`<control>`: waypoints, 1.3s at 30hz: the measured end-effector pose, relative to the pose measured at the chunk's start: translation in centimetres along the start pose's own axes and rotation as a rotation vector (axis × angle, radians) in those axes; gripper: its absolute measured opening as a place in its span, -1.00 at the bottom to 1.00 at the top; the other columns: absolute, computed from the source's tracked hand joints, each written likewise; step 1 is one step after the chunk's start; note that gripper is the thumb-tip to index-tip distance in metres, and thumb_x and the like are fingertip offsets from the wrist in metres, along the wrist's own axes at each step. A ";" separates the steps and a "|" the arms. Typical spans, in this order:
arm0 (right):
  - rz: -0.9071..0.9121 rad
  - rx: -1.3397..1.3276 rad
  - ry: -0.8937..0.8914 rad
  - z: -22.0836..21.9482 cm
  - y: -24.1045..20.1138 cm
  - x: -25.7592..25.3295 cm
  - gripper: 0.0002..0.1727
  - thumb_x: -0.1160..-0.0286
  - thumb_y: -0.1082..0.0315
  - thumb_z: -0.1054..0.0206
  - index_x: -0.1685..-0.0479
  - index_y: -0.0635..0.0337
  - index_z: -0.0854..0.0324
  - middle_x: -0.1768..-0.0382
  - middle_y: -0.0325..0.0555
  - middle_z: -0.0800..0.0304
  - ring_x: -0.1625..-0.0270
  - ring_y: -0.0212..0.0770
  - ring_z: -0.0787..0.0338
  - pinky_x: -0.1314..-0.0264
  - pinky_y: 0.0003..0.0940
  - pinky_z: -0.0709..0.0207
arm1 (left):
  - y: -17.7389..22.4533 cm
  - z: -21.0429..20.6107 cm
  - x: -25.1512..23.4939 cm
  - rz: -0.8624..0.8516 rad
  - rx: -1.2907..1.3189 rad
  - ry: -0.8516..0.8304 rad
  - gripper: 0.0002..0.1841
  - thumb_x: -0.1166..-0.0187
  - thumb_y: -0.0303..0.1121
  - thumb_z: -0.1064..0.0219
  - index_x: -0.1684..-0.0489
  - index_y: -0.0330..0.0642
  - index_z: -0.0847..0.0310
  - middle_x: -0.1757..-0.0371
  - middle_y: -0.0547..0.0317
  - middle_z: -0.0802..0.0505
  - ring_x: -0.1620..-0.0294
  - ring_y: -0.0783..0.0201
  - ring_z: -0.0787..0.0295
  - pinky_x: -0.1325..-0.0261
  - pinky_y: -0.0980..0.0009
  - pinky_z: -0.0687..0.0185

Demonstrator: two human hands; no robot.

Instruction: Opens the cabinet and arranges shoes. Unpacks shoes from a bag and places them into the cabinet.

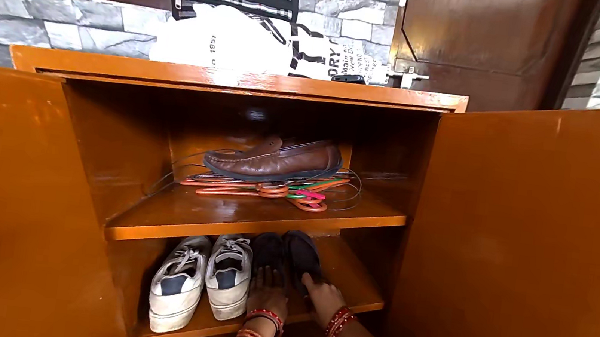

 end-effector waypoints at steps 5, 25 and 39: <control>-0.021 -0.021 0.000 0.0 -0.1 -0.2 -0.38 -0.66 0.52 -0.21 -0.73 0.13 -0.24 -0.28 0.37 -0.74 -0.37 0.39 -0.73 -0.41 0.28 -0.54 | 0.1 0.1 -0.1 0.007 -0.011 -0.012 -0.19 -0.79 -0.17 -0.16 -0.92 -0.32 0.23 -0.93 -0.26 0.07 -0.95 -0.19 0.27 -0.90 -0.06 0.29; 0.527 0.161 -0.581 -3.0 -0.5 21.7 -0.55 -0.58 0.35 -0.42 -0.45 0.22 -0.67 -0.72 0.28 -0.36 -0.76 0.38 -0.30 -0.72 0.51 -0.02 | -2.5 -1.2 15.8 -0.497 0.037 -0.596 -0.64 -0.70 -0.24 -0.35 -0.14 -0.41 -0.78 -0.13 -0.39 -0.83 -0.25 -0.30 -0.74 -0.39 -0.30 -0.48; 0.351 0.241 -0.574 -9.1 -2.4 18.7 -0.37 -0.46 0.66 -0.30 -0.62 0.34 -0.41 -0.55 0.32 -0.53 -0.61 0.38 -0.49 -0.55 0.40 -0.33 | -2.6 -14.7 18.9 -0.203 -0.081 -0.547 -0.49 -0.63 -0.27 -0.35 -0.50 -0.38 -0.54 -0.51 -0.38 -0.64 -0.54 -0.38 -0.55 -0.50 -0.37 -0.41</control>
Point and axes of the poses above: each hand's wrist, its own x-axis away from the middle knuckle, its own z-axis out of the back of the hand, y = z × x, the point moved 2 cm from there along -x, towards the middle knuckle
